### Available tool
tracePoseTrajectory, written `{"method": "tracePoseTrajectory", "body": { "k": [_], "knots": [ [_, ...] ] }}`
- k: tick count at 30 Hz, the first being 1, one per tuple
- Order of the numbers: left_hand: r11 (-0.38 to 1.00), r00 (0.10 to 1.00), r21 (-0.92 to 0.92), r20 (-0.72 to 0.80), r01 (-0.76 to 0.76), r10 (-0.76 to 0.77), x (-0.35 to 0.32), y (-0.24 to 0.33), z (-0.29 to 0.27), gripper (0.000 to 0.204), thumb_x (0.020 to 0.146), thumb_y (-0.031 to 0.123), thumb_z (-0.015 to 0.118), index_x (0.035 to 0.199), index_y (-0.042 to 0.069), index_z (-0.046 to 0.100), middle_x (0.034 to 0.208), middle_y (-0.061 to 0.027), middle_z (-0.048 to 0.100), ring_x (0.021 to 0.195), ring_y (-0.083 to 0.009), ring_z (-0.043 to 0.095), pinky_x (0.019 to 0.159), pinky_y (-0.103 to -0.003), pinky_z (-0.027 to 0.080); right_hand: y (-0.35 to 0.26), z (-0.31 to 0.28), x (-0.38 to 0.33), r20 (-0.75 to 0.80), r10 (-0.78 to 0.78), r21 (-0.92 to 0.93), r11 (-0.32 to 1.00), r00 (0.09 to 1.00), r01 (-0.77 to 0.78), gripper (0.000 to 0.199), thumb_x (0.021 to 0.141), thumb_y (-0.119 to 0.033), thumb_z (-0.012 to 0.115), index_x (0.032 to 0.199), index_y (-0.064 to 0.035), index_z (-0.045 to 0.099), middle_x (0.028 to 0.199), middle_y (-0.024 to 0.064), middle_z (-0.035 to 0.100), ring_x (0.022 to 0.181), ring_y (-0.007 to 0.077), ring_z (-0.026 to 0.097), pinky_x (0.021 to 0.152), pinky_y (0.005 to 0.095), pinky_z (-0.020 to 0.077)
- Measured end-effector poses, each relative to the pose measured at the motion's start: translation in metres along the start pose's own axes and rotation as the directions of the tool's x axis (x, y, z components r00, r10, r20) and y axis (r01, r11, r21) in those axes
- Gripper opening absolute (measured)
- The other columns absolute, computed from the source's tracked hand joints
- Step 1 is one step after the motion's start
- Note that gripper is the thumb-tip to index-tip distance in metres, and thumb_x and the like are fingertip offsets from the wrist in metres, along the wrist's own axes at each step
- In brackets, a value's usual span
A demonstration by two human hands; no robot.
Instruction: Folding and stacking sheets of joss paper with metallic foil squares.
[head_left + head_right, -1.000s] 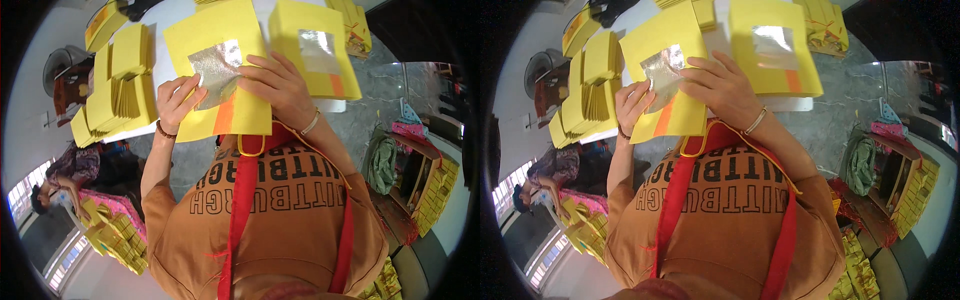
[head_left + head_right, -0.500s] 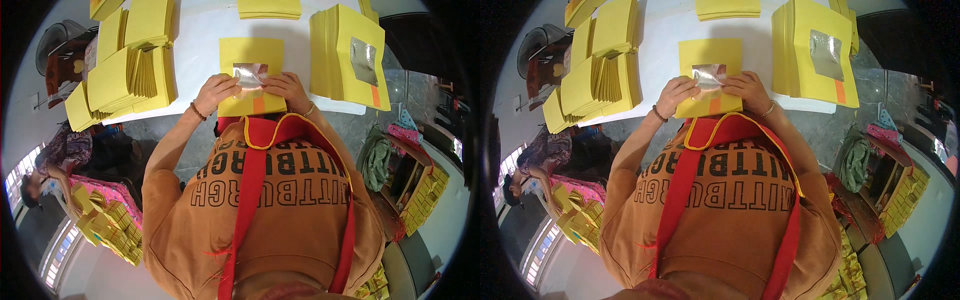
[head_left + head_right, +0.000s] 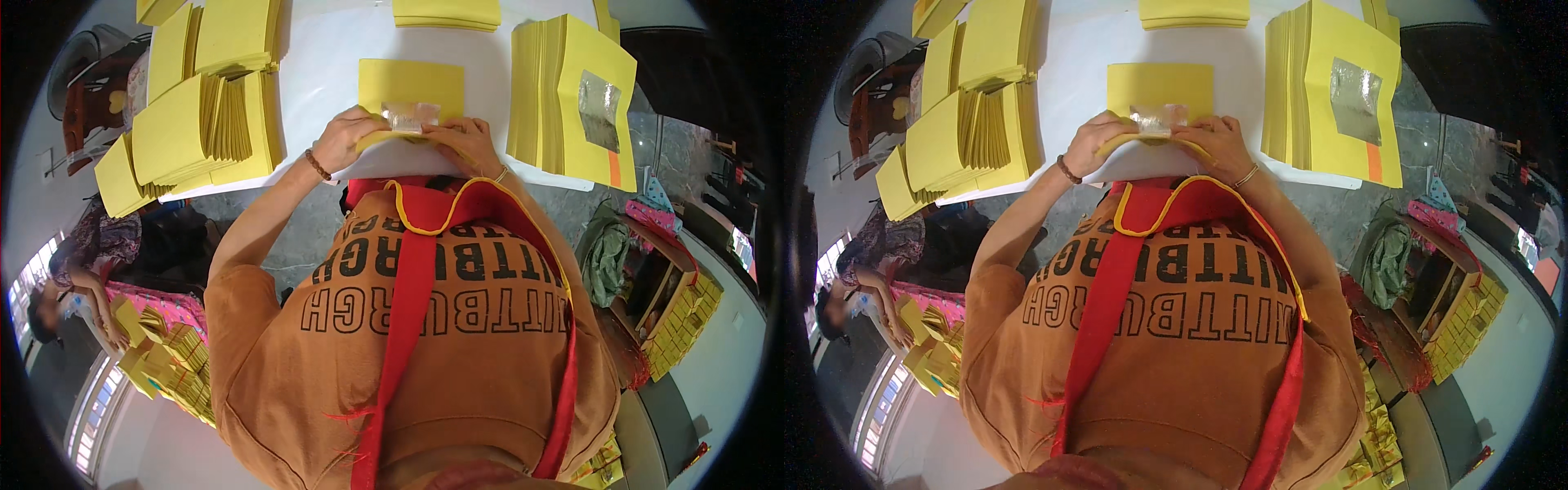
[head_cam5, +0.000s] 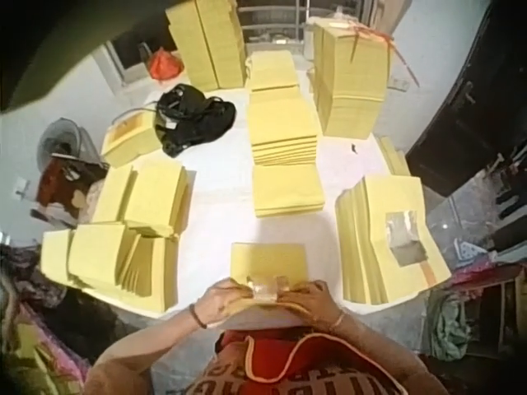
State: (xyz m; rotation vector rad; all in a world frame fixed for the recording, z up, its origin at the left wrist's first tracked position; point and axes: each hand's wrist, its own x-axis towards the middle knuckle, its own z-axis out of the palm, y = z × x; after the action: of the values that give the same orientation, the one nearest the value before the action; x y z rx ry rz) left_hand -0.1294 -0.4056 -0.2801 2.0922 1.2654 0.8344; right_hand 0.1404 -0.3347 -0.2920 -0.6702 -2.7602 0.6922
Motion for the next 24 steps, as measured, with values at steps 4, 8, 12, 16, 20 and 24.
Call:
{"method": "tracePoseTrajectory", "body": {
  "k": [4,8,12,16,20,24],
  "knots": [
    [0.989,0.982,-0.051,-0.118,0.140,-0.145,0.010,0.004,0.000,0.021,0.084,0.018,0.059,0.095,0.000,0.063,0.082,-0.0157,0.061,0.074,-0.0269,0.059,0.069,-0.035,0.047,-0.004,0.002,0.005,-0.063,0.302,0.296,0.916,0.951,-0.272,0.027,0.085,-0.033,0.055,0.103,-0.0151,0.063,0.102,0.0042,0.062,0.096,0.0197,0.053,0.091,0.0377,0.0287],
    [0.838,0.836,-0.029,0.084,0.546,-0.542,0.021,0.008,-0.008,0.026,0.085,0.026,0.058,0.100,0.005,0.062,0.086,-0.0173,0.063,0.079,-0.0329,0.059,0.069,-0.038,0.047,-0.003,0.004,0.008,-0.024,0.500,0.446,0.780,0.865,-0.439,0.034,0.083,-0.038,0.056,0.102,-0.0101,0.062,0.087,0.0115,0.065,0.084,0.0254,0.057,0.090,0.0366,0.0323],
    [0.726,0.744,-0.174,0.066,0.665,-0.665,0.026,0.010,-0.004,0.027,0.084,0.029,0.058,0.095,0.005,0.062,0.074,-0.0167,0.061,0.073,-0.0327,0.058,0.064,-0.041,0.045,-0.010,0.006,0.016,-0.054,0.627,0.581,0.653,0.777,-0.486,0.042,0.081,-0.041,0.057,0.107,-0.0081,0.058,0.083,0.0116,0.065,0.080,0.0281,0.057,0.085,0.0381,0.0383],
    [0.762,0.752,-0.073,-0.126,0.643,-0.646,0.023,0.011,0.008,0.024,0.083,0.027,0.058,0.092,0.004,0.062,0.068,-0.0161,0.060,0.070,-0.0333,0.058,0.063,-0.043,0.045,-0.015,-0.001,0.026,0.020,0.751,0.472,0.575,0.661,-0.668,0.048,0.079,-0.042,0.058,0.111,-0.0067,0.053,0.085,0.0149,0.064,0.082,0.0333,0.058,0.078,0.0431,0.0427],
    [0.722,0.725,0.076,-0.120,0.688,-0.678,0.037,0.018,-0.003,0.024,0.084,0.026,0.055,0.088,0.004,0.061,0.070,-0.0166,0.061,0.067,-0.0355,0.059,0.061,-0.044,0.045,-0.024,-0.012,0.036,0.009,0.801,0.536,0.502,0.598,-0.679,0.052,0.078,-0.038,0.061,0.116,-0.0062,0.049,0.090,0.0199,0.063,0.089,0.0367,0.057,0.077,0.0423,0.0440],
    [0.676,0.675,0.045,-0.133,0.736,-0.726,0.037,0.009,0.000,0.026,0.084,0.029,0.053,0.084,0.004,0.059,0.072,-0.0175,0.062,0.068,-0.0369,0.059,0.061,-0.046,0.045,-0.020,-0.004,0.036,-0.093,0.791,0.607,0.526,0.605,-0.596,0.053,0.077,-0.033,0.063,0.120,-0.0076,0.047,0.100,0.0189,0.061,0.091,0.0359,0.057,0.075,0.0412,0.0451]
  ]
}}
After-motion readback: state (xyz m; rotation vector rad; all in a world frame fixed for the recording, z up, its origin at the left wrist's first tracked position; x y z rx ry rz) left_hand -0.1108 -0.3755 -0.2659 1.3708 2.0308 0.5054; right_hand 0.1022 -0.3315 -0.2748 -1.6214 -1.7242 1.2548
